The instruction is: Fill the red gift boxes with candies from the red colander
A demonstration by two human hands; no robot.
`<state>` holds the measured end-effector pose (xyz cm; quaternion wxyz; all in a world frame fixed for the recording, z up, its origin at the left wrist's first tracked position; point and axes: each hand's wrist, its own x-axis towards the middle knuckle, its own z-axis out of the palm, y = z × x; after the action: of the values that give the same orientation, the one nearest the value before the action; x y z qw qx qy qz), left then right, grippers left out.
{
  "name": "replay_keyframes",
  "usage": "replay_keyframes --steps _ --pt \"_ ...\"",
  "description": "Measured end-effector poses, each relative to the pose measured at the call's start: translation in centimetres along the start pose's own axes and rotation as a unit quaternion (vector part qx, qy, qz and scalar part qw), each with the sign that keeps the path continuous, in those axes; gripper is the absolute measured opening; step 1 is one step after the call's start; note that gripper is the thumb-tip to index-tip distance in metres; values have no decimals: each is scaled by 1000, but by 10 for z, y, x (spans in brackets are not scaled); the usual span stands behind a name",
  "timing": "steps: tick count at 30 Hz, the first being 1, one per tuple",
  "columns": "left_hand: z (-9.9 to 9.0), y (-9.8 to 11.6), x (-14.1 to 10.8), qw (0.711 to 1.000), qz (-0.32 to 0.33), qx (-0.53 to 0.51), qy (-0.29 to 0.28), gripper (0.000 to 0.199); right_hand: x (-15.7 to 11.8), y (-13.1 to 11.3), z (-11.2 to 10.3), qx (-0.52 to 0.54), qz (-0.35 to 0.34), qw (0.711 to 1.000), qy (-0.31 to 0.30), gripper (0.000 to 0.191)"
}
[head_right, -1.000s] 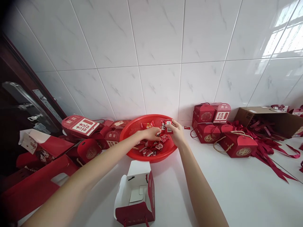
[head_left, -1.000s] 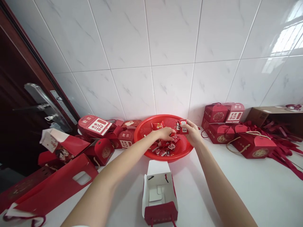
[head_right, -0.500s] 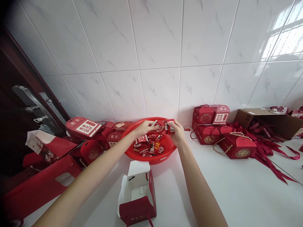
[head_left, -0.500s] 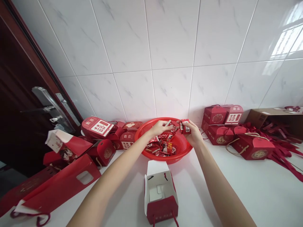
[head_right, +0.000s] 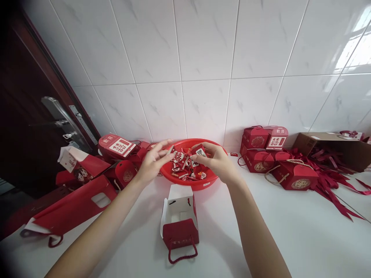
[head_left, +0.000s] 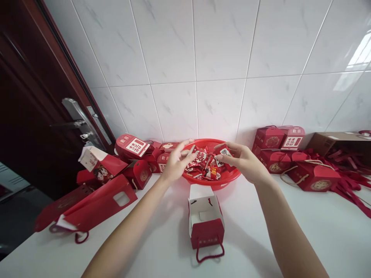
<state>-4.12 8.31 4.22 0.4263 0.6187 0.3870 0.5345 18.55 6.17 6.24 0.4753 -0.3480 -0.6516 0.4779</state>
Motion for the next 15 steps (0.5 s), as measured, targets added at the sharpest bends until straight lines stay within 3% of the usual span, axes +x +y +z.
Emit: replay_keyframes --steps 3,6,9,11,15 --pt "-14 10 -12 997 20 51 56 57 -18 -17 16 -91 -4 994 -62 22" --pt "-20 15 -19 996 11 74 53 51 -31 -22 37 -198 3 966 -164 5" --pt "-20 14 -26 996 2 83 32 49 -35 -16 52 -269 25 935 -231 15" --pt "-19 12 -29 996 -3 88 17 49 -34 -10 56 -289 27 926 -242 20" --pt "-20 12 -33 995 -18 91 -18 55 -32 -8 56 -237 75 946 -207 13"
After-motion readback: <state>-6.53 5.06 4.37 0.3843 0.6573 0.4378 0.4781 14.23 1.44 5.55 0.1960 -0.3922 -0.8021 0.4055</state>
